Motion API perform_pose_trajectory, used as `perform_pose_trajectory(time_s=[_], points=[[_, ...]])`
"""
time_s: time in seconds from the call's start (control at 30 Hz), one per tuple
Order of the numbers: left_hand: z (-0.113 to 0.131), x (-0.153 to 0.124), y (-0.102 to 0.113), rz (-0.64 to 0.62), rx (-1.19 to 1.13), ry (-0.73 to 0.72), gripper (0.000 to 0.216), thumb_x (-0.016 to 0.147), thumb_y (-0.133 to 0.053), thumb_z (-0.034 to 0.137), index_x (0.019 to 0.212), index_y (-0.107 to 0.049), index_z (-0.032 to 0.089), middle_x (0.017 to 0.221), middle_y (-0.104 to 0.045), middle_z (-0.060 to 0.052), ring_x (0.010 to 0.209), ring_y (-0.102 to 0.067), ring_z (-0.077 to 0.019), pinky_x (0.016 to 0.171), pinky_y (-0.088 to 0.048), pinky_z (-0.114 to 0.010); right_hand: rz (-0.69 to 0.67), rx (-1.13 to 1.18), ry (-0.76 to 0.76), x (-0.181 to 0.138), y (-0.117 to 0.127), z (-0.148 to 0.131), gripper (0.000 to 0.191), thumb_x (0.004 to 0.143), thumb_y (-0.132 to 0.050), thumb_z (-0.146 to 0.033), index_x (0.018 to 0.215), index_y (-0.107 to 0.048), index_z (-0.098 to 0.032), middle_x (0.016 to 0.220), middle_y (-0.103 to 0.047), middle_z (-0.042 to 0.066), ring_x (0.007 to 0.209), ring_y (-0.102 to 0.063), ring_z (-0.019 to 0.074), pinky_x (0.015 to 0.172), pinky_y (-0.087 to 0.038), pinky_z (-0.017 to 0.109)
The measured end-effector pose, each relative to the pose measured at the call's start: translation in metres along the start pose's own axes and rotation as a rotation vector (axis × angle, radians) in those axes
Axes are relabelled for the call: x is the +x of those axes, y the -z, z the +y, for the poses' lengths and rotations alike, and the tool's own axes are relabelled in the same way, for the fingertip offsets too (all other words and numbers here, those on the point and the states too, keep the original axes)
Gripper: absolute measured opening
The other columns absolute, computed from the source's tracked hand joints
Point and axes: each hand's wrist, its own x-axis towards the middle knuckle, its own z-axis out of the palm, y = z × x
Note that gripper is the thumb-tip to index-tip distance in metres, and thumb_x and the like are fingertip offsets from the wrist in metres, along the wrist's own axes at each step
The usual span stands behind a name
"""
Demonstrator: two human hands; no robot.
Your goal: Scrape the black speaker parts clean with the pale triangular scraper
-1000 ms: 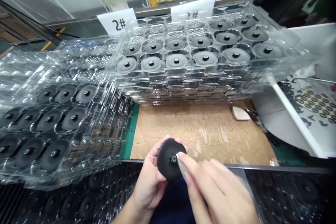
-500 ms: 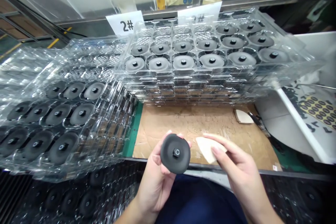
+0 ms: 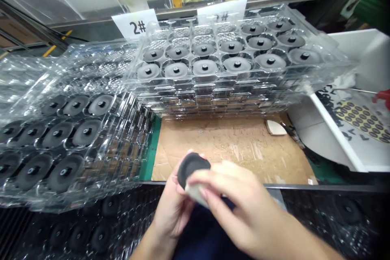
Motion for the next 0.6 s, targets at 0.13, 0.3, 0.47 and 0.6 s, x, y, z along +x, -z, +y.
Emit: perform_pose_trajectory(time_s=[0.13, 0.3, 0.47, 0.6], points=[[0.001, -0.001, -0.001, -0.045, -0.040, 0.079, 0.038, 0.065, -0.072, 0.025, 0.101, -0.064, 0.026, 0.096, -0.069, -0.001, 0.098, -0.060, -0.0188, 0.092, -0.043, -0.028, 0.178, -0.101, 0.102, 0.003, -0.002, -0.001, 0.026, 0.084, -0.043, -0.011, 0.106, -0.057, -0.009, 0.087, -0.064, 0.009, 0.076, -0.056, 0.0174, 0.070, -0.042, 0.033], [0.007, 0.002, 0.003, -0.114, -0.093, 0.069, 0.045, 0.062, -0.072, 0.010, 0.103, -0.063, 0.025, 0.107, -0.067, -0.001, 0.097, -0.061, -0.0174, 0.085, -0.048, -0.023, 0.004, -0.111, -0.020, -0.022, 0.011, 0.008, 0.022, 0.083, -0.046, -0.009, 0.099, -0.059, -0.016, 0.079, -0.062, 0.002, 0.067, -0.052, 0.0128, 0.064, -0.039, 0.026], [0.001, 0.004, 0.000, -0.111, -0.134, 0.132, 0.038, 0.074, -0.060, 0.008, 0.109, -0.060, 0.021, 0.106, -0.067, -0.003, 0.098, -0.061, -0.0142, 0.090, -0.045, -0.023, 0.044, -0.280, 0.100, -0.009, 0.018, 0.019, 0.024, 0.086, -0.043, -0.012, 0.101, -0.061, -0.021, 0.068, -0.055, 0.002, 0.062, -0.043, 0.0143, 0.061, -0.032, 0.029], [0.003, 0.000, 0.003, -0.154, -0.127, 0.236, 0.035, 0.073, -0.061, 0.008, 0.107, -0.061, 0.018, 0.100, -0.069, -0.005, 0.092, -0.064, -0.0175, 0.086, -0.048, -0.026, -0.110, -0.109, 0.245, 0.015, 0.021, 0.034, 0.025, 0.088, -0.042, -0.017, 0.099, -0.064, -0.023, 0.076, -0.057, 0.002, 0.070, -0.047, 0.0135, 0.066, -0.037, 0.027]])
